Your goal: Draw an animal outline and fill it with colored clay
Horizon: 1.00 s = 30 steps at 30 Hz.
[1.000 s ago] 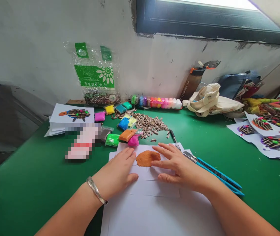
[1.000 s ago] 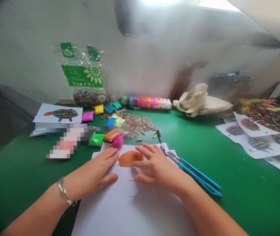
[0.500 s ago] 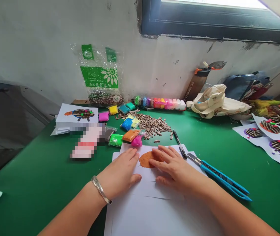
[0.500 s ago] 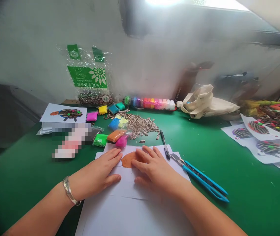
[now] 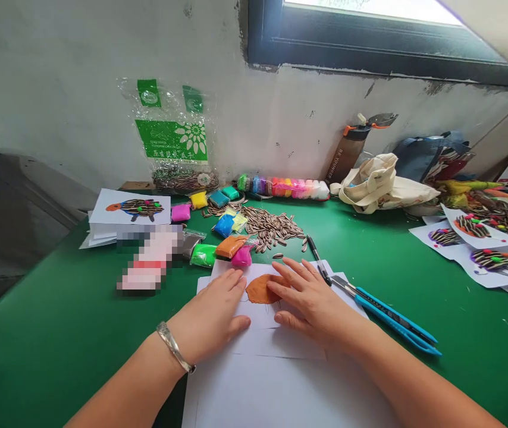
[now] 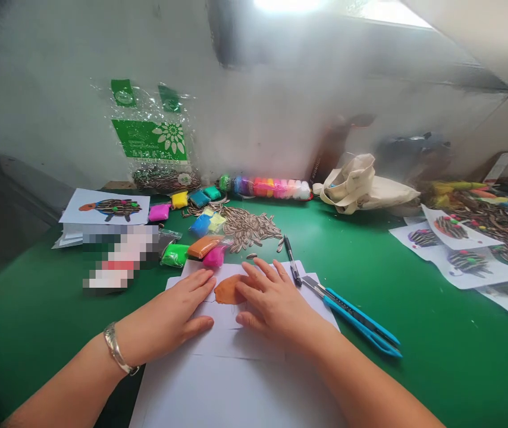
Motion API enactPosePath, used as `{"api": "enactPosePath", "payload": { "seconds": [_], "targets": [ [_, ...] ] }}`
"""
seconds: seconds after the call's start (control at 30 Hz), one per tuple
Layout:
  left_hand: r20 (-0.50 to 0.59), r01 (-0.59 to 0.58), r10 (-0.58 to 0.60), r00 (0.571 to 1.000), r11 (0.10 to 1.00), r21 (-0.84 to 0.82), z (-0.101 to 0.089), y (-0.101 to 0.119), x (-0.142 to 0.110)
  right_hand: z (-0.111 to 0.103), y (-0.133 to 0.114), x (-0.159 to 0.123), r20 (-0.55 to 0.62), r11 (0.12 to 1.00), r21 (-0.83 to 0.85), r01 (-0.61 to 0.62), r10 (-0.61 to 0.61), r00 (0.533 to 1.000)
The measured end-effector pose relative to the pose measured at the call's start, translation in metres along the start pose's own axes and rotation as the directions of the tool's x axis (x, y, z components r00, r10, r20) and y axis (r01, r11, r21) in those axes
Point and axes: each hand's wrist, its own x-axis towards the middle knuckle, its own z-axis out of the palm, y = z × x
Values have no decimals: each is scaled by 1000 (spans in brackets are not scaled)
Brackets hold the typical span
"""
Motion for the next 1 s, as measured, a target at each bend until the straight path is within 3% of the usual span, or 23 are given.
{"api": "enactPosePath", "payload": {
  "seconds": [0.4,1.0],
  "targets": [
    [27,7,-9,1000,999,49,-2,2,0,4,2,4,-51,998,-31,-53,52,997],
    [7,-6,6,1000,999,48,1,-2,1,8,-3,11,-24,996,-7,-92,91,996]
  ]
}}
